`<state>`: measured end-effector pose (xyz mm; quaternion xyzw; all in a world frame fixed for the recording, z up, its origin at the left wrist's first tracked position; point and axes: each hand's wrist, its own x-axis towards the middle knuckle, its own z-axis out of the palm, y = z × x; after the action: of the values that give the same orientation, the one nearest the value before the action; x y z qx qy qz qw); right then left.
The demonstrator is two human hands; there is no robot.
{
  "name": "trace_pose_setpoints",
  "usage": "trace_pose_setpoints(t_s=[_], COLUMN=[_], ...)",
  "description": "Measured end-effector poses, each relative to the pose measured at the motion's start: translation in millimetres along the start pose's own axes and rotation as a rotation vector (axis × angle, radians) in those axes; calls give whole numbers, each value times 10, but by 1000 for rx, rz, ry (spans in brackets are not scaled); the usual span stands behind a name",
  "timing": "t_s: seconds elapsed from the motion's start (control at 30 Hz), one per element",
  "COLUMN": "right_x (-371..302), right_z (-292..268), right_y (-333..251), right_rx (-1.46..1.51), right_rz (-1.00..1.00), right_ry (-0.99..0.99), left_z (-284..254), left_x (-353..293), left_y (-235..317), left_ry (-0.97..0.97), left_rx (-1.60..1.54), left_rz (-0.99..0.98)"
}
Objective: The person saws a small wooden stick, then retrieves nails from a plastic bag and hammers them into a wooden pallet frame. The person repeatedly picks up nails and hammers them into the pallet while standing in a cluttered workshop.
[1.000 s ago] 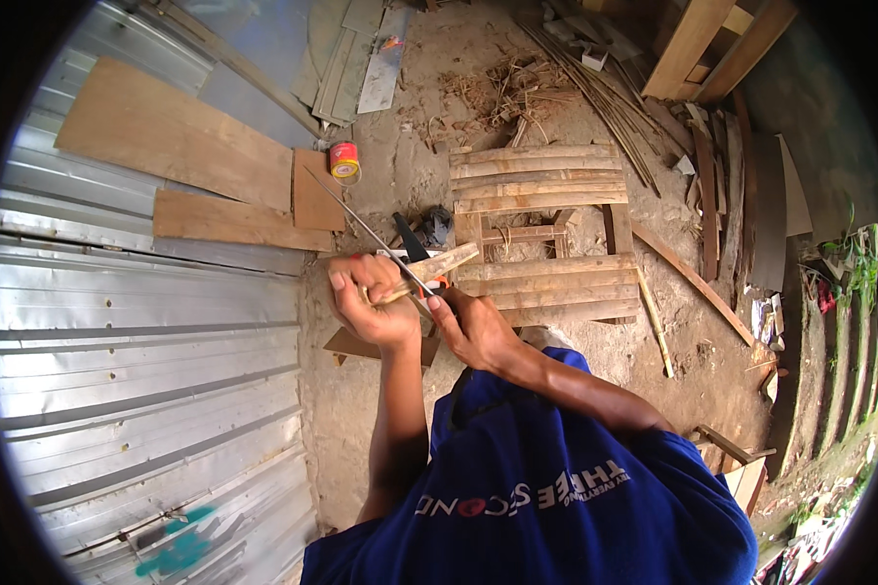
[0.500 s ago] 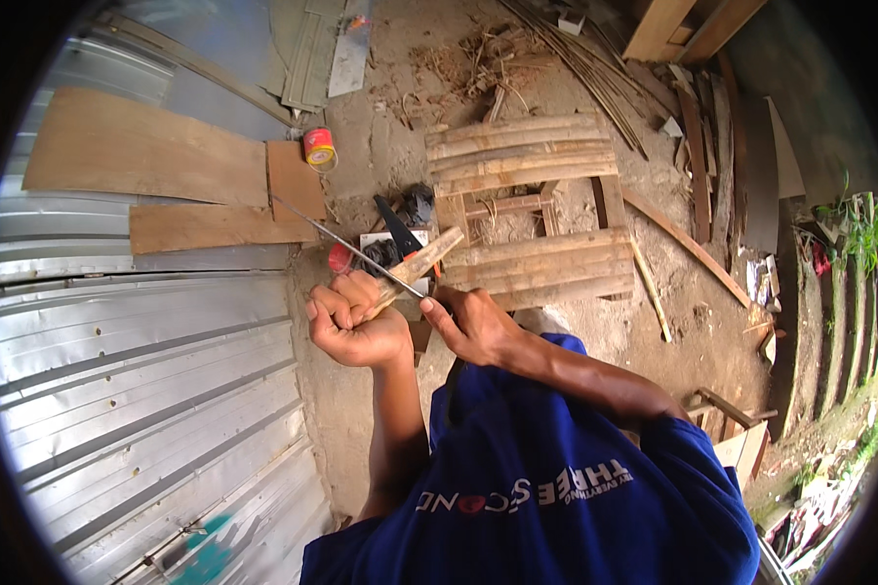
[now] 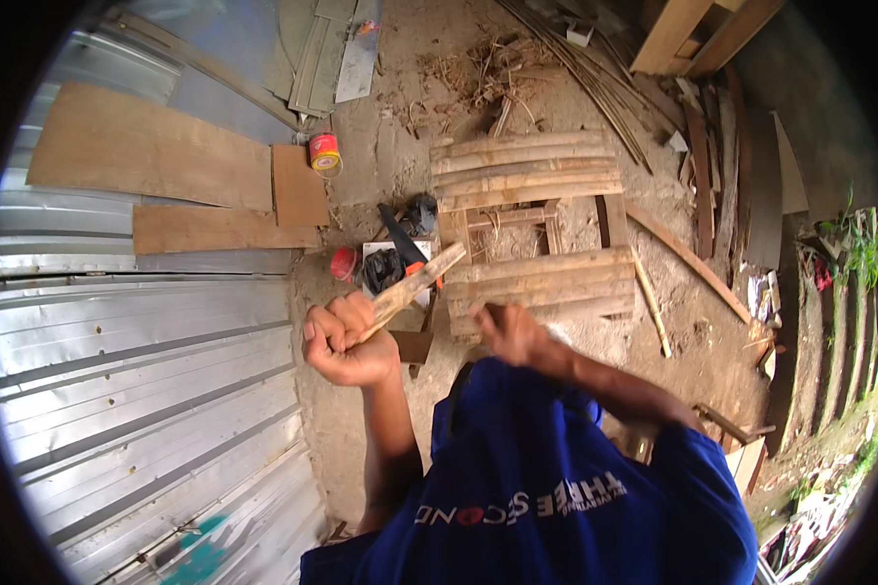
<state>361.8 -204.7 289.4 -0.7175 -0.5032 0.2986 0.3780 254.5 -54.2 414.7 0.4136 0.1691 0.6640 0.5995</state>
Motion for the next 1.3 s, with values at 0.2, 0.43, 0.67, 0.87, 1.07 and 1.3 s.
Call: trace_pose_setpoints(t_s=[0.2,0.43,0.67,0.87,1.07,1.3], right_x=[145,-99,-171,-14,355,1426], right_z=[-182,38,143,-143,-685,-1348], right_y=[194,719,1337,1441,1284,1917], right_rx=[178,-833,-351,-683,-328,-616], right_rz=[502,-427,-150,-729,87,178], right_ry=[-224,243,-14,269,-1,-129], left_z=[-20,18,121,55,-150,-409], left_x=[-38,-17,-6,80,67,-93], left_y=[28,30,-21,-71,-173,-141], left_ry=[5,79,105,90,111,221], left_rx=[53,65,106,141,203,314], left_rz=[-10,-41,-32,80,261,193])
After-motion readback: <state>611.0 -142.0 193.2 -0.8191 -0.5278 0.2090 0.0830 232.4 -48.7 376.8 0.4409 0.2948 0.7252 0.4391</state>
